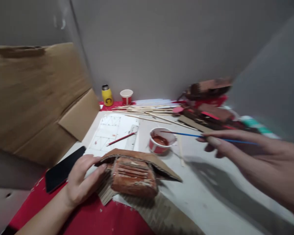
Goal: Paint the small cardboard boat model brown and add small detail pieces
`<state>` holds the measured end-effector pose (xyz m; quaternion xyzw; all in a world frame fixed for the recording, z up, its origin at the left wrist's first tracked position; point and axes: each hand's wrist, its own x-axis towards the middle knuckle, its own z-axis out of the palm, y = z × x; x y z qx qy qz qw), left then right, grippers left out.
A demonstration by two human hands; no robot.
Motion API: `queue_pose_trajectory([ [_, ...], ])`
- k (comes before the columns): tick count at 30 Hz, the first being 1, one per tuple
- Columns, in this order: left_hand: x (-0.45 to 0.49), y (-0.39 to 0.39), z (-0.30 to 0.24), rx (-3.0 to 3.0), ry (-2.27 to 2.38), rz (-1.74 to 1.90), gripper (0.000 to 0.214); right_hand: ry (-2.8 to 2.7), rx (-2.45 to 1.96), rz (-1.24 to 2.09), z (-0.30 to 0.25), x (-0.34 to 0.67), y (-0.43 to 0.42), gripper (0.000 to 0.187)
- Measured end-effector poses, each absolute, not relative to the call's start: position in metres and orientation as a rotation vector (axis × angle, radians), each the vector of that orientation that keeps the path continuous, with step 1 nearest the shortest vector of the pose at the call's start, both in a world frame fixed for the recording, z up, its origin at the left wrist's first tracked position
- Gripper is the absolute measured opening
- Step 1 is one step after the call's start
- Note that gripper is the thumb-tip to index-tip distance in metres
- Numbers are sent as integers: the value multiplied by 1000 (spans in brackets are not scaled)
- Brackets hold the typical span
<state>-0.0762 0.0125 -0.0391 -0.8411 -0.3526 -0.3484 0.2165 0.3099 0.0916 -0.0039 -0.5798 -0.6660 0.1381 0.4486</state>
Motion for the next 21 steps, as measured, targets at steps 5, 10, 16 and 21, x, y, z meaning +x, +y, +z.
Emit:
queue_pose_trajectory([
  [5,-88,19,-49,-2344,-965,-928,37,-1554,-1352,668,8,305,88,45],
  [10,-89,21,-53,-2331,-1018,-911,34,-1213,-1228,957,-6,313,93,32],
  [16,-84,27,-53,-2315,-1025,-958,37,-705,-1063,1358,-5,317,92,33],
  [21,-82,33,-52,-2323,-988,-967,33,-518,-970,1543,-6,315,73,29],
])
